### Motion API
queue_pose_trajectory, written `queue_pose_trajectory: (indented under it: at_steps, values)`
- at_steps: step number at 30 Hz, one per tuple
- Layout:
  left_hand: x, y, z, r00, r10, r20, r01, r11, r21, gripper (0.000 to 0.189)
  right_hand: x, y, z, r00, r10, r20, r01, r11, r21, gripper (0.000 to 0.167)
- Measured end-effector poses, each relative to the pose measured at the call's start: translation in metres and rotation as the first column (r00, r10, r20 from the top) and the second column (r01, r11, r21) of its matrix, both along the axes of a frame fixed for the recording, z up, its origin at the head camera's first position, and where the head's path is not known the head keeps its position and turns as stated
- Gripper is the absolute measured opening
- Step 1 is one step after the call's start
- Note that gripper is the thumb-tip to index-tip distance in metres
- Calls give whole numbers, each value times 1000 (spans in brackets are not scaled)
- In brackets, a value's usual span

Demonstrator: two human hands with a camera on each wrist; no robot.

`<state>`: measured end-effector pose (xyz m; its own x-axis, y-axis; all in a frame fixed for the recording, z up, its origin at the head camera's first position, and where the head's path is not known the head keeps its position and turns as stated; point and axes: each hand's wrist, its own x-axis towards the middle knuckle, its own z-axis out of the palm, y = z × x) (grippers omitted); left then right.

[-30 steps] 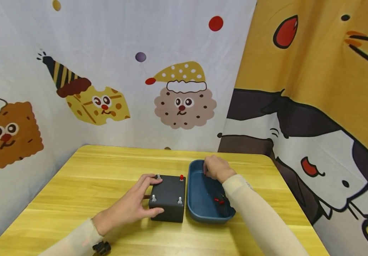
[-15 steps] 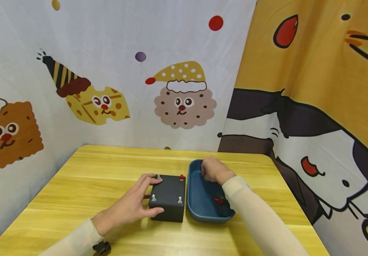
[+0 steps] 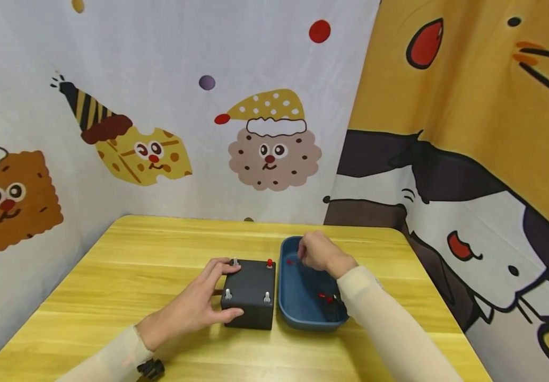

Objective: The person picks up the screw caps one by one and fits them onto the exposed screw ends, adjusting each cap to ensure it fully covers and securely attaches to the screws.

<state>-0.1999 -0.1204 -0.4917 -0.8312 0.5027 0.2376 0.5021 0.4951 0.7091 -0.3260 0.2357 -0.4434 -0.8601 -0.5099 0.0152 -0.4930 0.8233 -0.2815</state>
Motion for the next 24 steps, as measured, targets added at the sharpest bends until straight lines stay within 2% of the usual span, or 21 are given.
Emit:
queue_pose_trajectory:
  at_steps: [5, 9, 12, 15, 19, 22, 24]
  values:
    - [0, 0, 0, 1000, -2, 1, 2, 1000, 10, 91, 2, -5, 1, 999, 12, 34, -13, 999, 31, 13]
    - [0, 0, -1, 1000, -2, 5, 2, 1000, 11, 91, 1, -14, -1, 997, 18, 80, -23, 998, 65, 23]
    - [0, 0, -1, 1000, -1, 10, 1, 1000, 12, 91, -5, -21, -4, 995, 3, 100, -11, 997, 73, 28]
    - [-1, 0, -2, 1000, -7, 14, 6, 1000, 19, 91, -11, -26, -7, 996, -5, 88, -5, 994, 108, 25]
    - [-1, 1, -2, 1000, -14, 18, 13, 1000, 20, 91, -16, -27, -12, 998, -6, 70, -4, 989, 147, 13]
    - [-1, 1, -1, 1000, -8, 19, 8, 1000, 17, 91, -17, -29, -15, 998, -3, 68, -6, 991, 131, 5]
    - [-1, 1, -1, 1000, -3, 22, 3, 1000, 18, 91, -17, -30, -16, 998, 16, 63, -23, 993, 112, 8]
